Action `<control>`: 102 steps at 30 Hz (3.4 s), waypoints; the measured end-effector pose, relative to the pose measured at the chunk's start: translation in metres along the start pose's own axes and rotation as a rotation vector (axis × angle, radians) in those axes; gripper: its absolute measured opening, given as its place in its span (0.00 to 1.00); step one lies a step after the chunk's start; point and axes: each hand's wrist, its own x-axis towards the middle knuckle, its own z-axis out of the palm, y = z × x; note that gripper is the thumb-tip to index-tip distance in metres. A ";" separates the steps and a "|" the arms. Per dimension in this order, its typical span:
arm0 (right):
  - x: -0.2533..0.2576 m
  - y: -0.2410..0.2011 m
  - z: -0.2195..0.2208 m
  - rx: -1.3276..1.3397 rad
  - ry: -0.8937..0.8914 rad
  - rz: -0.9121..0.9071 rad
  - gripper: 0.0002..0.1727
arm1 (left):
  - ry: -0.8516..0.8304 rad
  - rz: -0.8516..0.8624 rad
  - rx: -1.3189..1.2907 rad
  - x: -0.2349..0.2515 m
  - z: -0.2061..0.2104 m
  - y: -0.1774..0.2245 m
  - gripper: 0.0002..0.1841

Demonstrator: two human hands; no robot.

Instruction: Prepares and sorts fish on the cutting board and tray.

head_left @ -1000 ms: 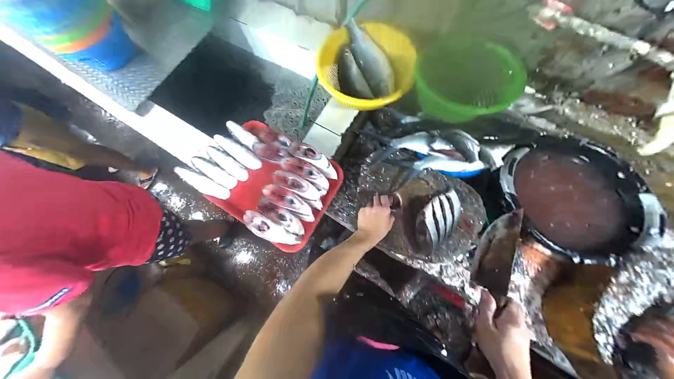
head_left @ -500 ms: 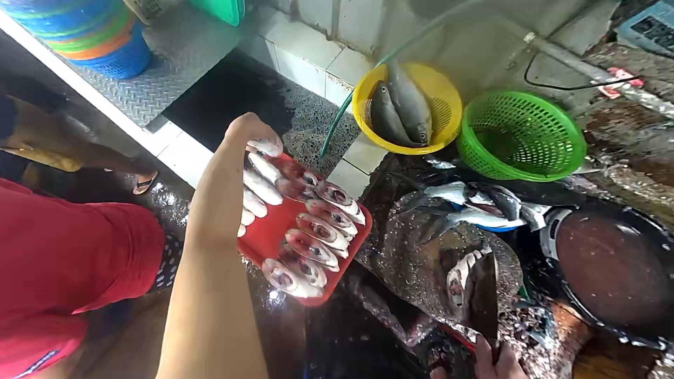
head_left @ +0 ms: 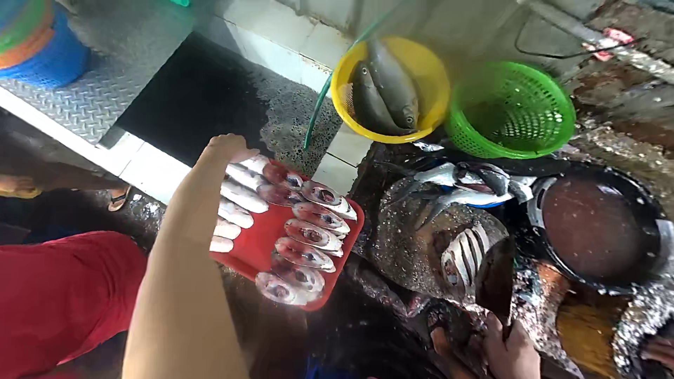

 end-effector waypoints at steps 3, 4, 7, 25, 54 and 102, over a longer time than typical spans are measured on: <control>0.005 0.011 0.001 0.036 0.056 0.001 0.34 | 0.041 0.062 0.065 -0.007 0.008 0.004 0.45; 0.005 0.014 0.000 0.044 0.057 0.015 0.32 | 0.070 0.082 0.075 -0.009 0.013 0.005 0.46; 0.006 0.030 -0.011 0.095 0.000 0.046 0.30 | 0.213 0.122 0.069 -0.009 0.025 0.015 0.42; -0.004 0.099 -0.020 0.247 -0.200 0.010 0.26 | 0.310 1.369 -0.056 -0.235 0.230 0.509 0.22; 0.028 0.064 0.050 0.118 -0.324 0.079 0.26 | 0.544 1.315 -0.444 -0.209 0.273 0.481 0.19; 0.069 0.036 -0.004 0.080 -0.151 -0.042 0.25 | 0.397 1.331 -0.203 -0.200 0.238 0.504 0.29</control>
